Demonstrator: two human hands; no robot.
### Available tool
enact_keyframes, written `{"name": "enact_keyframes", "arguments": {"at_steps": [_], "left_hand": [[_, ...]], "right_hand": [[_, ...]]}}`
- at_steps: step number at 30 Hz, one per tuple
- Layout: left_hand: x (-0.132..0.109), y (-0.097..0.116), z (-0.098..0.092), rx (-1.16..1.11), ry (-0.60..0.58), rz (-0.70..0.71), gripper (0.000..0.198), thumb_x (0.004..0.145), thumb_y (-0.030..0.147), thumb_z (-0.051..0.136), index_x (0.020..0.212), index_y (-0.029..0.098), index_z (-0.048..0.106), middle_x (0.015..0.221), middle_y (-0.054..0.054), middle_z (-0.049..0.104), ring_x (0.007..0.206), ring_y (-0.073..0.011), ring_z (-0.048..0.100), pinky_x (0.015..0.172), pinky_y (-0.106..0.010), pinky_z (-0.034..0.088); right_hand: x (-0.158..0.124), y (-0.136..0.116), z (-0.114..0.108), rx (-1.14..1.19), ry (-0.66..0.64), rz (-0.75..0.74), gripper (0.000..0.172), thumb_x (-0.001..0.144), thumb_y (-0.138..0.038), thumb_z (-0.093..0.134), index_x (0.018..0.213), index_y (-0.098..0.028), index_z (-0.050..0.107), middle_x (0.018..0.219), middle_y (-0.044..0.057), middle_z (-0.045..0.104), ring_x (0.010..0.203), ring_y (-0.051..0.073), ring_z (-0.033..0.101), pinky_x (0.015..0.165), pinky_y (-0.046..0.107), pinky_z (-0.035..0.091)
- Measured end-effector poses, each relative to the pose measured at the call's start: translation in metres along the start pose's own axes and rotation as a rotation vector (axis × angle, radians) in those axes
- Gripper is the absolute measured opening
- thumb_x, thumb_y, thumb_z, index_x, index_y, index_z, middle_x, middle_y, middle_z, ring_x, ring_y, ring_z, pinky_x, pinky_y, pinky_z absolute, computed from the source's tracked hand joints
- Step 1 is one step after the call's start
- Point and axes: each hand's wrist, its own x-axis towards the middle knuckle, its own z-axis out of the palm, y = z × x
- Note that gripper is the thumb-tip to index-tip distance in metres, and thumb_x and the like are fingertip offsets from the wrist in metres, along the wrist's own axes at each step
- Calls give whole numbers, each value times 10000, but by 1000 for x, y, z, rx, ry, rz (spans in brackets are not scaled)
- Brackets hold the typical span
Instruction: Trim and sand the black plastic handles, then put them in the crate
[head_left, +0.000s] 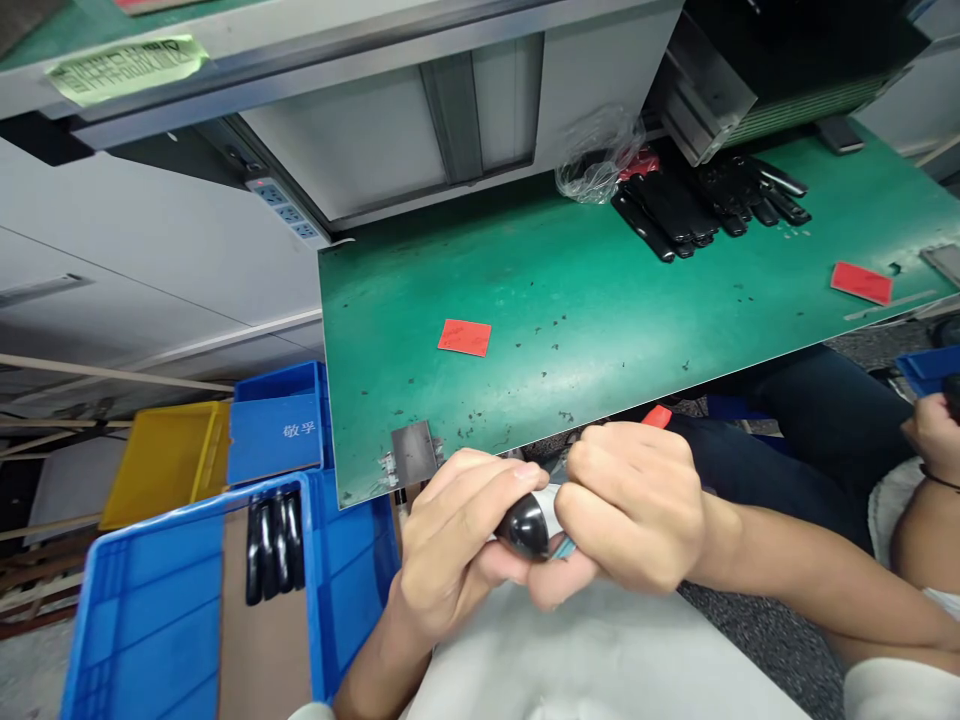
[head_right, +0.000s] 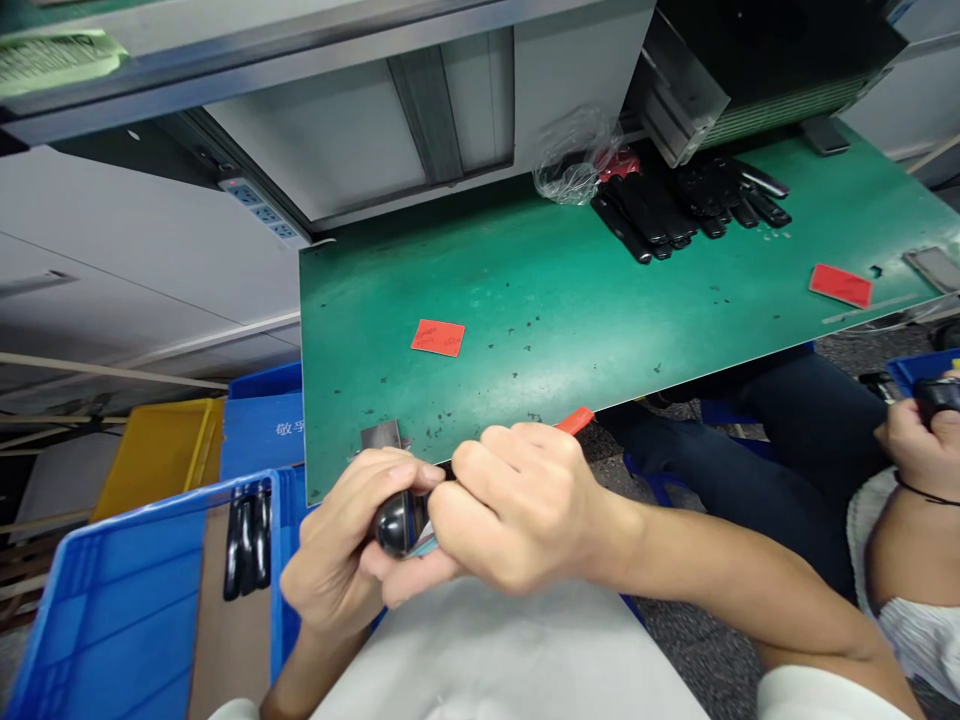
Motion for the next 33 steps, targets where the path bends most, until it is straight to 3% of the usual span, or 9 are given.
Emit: {"name": "enact_keyframes", "arguments": {"at_steps": [8,13,16,18,20,22,27,30,33], "left_hand": [[-4,6,6,-88,27,-166,564,1031,403,635,1538,170,558,1095,-113,738,950,-200,664,827,-328,564],[-15,0,6,-98,183,-385,595,980,565,637,1473,232,636,998,-80,741,817,-182,693,740,-294,581],[-23,-9,1,-82,367,-607,589,945,609,670,1398,233,696,974,-76,737,800,-192,699,748,-304,582],[-26,-14,-3,-37,458,-709,571,932,600,701,1364,227,721,980,-79,747,799,-194,699,755,-303,579],[-29,-17,-5,-3,491,-750,561,931,589,711,1361,229,728,987,-81,758,806,-198,704,772,-308,581],[-31,-19,-7,5,499,-756,572,925,595,713,1378,245,721,1004,-79,761,827,-204,711,805,-316,585],[-36,-12,-11,53,504,-735,578,894,595,744,1384,287,722,1050,-68,745,849,-199,708,822,-301,571],[-41,-5,-10,68,529,-699,559,883,574,771,1364,292,736,984,-53,731,831,-187,682,798,-283,553],[-41,-5,-12,-69,625,-750,551,808,548,856,1274,264,781,861,-25,680,718,-141,612,695,-240,522]], "right_hand": [[-9,17,12,109,66,-47,454,955,-287,593,547,-242,397,521,-44,302,496,125,239,477,335,187],[-49,105,50,-56,45,505,608,1102,-507,232,602,-240,449,545,6,463,536,140,466,576,308,406],[-72,162,80,-139,-116,677,532,1078,-551,335,931,-174,680,762,100,659,731,224,625,713,374,498],[-81,180,103,-161,-253,728,622,1044,-582,401,1335,-75,612,1148,262,698,1074,362,664,903,520,519],[-84,181,132,-124,-400,719,749,1021,-589,449,1554,-63,429,1483,324,531,1377,434,517,1081,615,438],[-80,170,167,-30,-539,669,767,1000,-602,511,1608,-150,388,1631,252,417,1499,400,408,1187,581,381],[-59,144,250,214,-683,650,650,955,-562,666,1500,-240,521,1641,134,422,1493,356,413,1235,622,329],[-51,145,266,374,-644,770,487,982,-474,666,1394,-222,598,1530,115,528,1402,320,506,1188,609,403],[-51,148,249,605,-539,929,472,989,-481,658,1373,-211,603,1464,116,576,1309,288,579,1117,555,489]]}}
